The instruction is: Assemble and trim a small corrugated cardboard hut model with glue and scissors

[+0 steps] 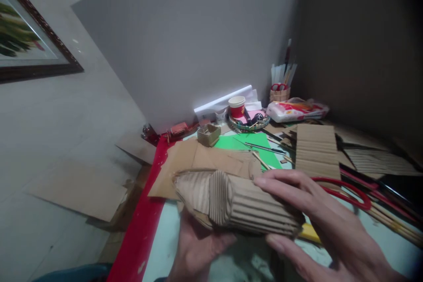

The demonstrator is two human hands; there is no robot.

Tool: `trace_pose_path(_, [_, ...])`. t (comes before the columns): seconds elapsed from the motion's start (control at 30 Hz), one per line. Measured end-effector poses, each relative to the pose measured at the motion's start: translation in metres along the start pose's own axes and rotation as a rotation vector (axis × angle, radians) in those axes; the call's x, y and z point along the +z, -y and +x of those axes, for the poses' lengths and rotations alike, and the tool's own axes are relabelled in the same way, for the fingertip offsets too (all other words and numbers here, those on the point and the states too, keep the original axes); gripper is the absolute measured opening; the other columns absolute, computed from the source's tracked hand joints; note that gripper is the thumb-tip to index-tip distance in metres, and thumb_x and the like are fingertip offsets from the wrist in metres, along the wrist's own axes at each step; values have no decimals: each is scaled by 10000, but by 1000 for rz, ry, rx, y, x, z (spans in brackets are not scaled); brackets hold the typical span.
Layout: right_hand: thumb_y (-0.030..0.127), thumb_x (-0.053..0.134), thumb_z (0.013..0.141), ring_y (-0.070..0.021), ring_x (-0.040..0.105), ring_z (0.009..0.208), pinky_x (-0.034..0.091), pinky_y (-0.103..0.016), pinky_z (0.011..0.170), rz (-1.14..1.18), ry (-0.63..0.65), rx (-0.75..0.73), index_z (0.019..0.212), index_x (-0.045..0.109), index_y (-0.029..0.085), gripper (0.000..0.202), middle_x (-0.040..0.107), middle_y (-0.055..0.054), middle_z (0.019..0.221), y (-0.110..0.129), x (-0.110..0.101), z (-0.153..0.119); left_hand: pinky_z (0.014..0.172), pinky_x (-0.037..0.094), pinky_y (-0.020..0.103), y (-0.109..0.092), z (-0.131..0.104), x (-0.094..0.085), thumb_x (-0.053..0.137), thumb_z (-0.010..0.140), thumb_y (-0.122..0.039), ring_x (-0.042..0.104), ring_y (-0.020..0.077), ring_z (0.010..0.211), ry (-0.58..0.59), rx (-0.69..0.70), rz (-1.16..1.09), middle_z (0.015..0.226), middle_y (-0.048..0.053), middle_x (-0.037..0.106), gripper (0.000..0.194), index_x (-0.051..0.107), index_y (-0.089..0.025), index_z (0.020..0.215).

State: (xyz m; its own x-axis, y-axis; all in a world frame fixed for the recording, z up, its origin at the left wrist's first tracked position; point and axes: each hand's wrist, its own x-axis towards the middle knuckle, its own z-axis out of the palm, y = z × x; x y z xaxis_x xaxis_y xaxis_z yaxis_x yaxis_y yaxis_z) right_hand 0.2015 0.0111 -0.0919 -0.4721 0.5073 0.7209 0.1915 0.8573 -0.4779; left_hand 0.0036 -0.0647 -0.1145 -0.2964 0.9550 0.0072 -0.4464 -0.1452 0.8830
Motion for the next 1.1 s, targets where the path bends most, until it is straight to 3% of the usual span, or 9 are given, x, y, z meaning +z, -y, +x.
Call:
trace_pose_path(0.17, [324,583,1005,-235,651,1118,603,-321,970,-49,40,7,1504,463,376,516,555,-54,1329,-3,-2,3,1106,482,551,-2,-7,19,900,703,-198,655,400,1276,46,80,-128,1252,88,785,772,617,-299,1415])
trace_pose_path(0.4, [518,456,1078,-257,602,1300,618,-312,941,-46,219,29,1566,319,391,522,587,-55,1464,0,-13,10,1228,343,470,0,-4,8,835,802,-204,546,312,1407,-33,-120,-268,1350,31,739,529,707,-325,1301])
trace_pose_path(0.5, [534,406,1094,-271,627,1273,621,-354,939,-106,249,26,1575,323,348,522,598,-86,1469,0,-15,12,1241,321,481,2,3,3,840,796,-227,544,309,1405,-76,-143,-240,1332,36,747,528,709,-311,1301])
trace_pose_path(0.73, [529,318,1111,-378,645,1187,590,-549,916,-167,307,-16,1544,424,108,613,624,-234,1401,-6,-5,13,1251,308,452,4,12,6,904,727,-249,599,286,1343,-148,-190,-257,1194,37,807,441,784,-263,1152])
trace_pose_path(0.87, [609,281,1095,-381,622,1172,551,-601,941,-64,382,47,1554,432,115,691,648,-226,1334,-6,-8,15,1225,360,455,4,16,12,692,914,-272,625,289,1318,-207,-274,-306,1073,69,836,189,808,-199,1044])
trace_pose_path(1.0, [616,279,1095,-345,581,1212,511,-574,999,10,339,103,1500,508,157,654,628,-187,1359,-7,-14,19,1177,424,469,-3,17,23,459,1033,-286,674,305,1255,-272,-395,-325,1004,114,838,380,806,-140,980])
trace_pose_path(1.1, [568,334,1106,-286,480,1353,431,-498,1124,67,270,98,1542,461,201,584,529,-141,1482,-12,-17,21,1130,472,488,-7,14,28,423,1050,-327,707,327,1197,-282,-477,-323,996,135,834,422,778,-103,1099])
